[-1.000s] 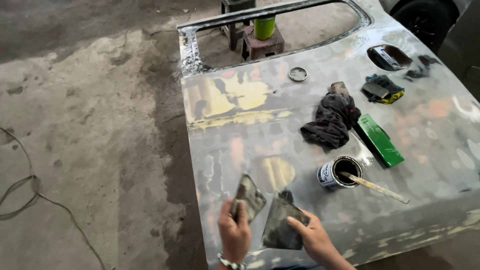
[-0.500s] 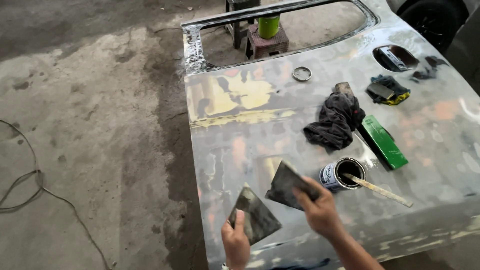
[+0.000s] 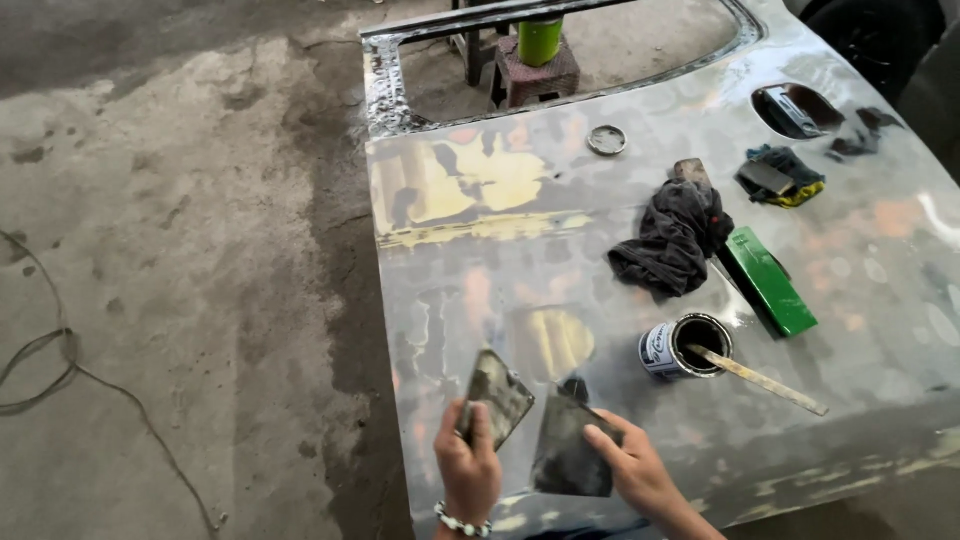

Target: The person applies a dark body filler to a metallic car hood using a putty knife, spreading it over a specific area. They then wipe the surface with a black cloth and continue to apply and smooth the filler with the putty knife.

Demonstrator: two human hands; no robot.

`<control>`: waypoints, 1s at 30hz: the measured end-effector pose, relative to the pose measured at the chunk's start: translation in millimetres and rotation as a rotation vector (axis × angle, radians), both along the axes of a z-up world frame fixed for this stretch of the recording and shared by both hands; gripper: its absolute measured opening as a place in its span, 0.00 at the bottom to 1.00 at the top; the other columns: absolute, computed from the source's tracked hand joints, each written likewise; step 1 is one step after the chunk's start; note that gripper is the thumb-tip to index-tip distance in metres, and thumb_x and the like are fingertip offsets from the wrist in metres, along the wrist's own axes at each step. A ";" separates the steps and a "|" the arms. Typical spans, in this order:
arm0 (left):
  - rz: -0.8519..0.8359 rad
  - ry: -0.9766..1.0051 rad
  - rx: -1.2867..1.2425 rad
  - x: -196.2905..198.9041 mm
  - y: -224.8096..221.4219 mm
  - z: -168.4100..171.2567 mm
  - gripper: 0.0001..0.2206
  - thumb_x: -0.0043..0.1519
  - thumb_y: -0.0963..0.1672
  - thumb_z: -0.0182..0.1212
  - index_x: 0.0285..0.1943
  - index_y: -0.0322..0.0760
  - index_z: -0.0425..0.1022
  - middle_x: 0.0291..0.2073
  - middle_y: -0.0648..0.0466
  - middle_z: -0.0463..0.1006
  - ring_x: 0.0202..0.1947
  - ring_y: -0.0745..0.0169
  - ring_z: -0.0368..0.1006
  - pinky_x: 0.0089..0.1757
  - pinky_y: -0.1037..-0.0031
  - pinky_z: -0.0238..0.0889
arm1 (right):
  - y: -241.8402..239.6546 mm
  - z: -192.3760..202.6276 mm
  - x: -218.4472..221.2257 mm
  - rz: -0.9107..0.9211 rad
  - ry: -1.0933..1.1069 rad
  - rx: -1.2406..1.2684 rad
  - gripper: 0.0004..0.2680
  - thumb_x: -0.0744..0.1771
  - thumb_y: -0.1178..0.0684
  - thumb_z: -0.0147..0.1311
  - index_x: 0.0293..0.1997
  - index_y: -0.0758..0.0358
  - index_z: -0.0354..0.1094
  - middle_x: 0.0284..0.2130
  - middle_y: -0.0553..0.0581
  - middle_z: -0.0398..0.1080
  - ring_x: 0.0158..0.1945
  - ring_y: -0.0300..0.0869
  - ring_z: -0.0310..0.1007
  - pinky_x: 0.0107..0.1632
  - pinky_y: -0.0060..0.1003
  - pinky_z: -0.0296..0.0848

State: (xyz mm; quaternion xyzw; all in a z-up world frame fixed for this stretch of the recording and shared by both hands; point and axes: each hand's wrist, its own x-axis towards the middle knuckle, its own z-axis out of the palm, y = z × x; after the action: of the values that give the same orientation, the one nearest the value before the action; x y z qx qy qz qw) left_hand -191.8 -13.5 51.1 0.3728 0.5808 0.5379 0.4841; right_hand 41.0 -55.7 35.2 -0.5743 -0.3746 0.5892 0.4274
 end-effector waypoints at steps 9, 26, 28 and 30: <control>-0.185 0.631 0.605 21.1 -13.2 22.2 0.11 0.65 0.40 0.58 0.55 0.31 0.75 0.41 0.45 0.76 0.40 0.44 0.75 0.39 0.62 0.69 | 45.9 -26.7 -29.4 -0.283 0.476 -0.067 0.15 0.66 0.58 0.57 0.57 0.74 0.67 0.42 0.65 0.77 0.40 0.47 0.80 0.44 0.42 0.79; -0.212 0.232 -0.209 22.5 -18.3 -68.7 0.16 0.68 0.49 0.53 0.47 0.29 0.76 0.27 0.48 0.74 0.29 0.54 0.69 0.36 0.65 0.65 | 206.7 -4.1 27.9 0.374 -0.881 0.314 0.12 0.68 0.47 0.53 0.54 0.54 0.76 0.40 0.58 0.79 0.41 0.52 0.77 0.42 0.43 0.74; -0.195 0.196 -0.285 24.0 -14.4 -71.3 0.16 0.68 0.49 0.52 0.47 0.30 0.76 0.25 0.50 0.72 0.27 0.58 0.66 0.34 0.66 0.63 | 217.1 -8.1 21.3 0.433 -0.981 0.352 0.11 0.68 0.46 0.52 0.52 0.52 0.77 0.41 0.57 0.78 0.43 0.53 0.76 0.43 0.45 0.73; -0.178 0.160 -0.361 25.0 -11.5 -76.7 0.17 0.68 0.49 0.52 0.47 0.30 0.77 0.22 0.52 0.69 0.26 0.62 0.63 0.32 0.67 0.61 | 229.1 -19.7 18.5 0.493 -1.080 0.391 0.10 0.68 0.45 0.51 0.50 0.50 0.77 0.41 0.55 0.77 0.45 0.54 0.75 0.43 0.46 0.73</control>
State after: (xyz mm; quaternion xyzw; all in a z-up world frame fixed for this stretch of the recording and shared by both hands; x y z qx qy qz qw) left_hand -166.8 -25.0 -25.6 0.3716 0.6690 0.3491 0.5408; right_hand 59.5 173.4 15.5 -0.5988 -0.7603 0.2177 0.1264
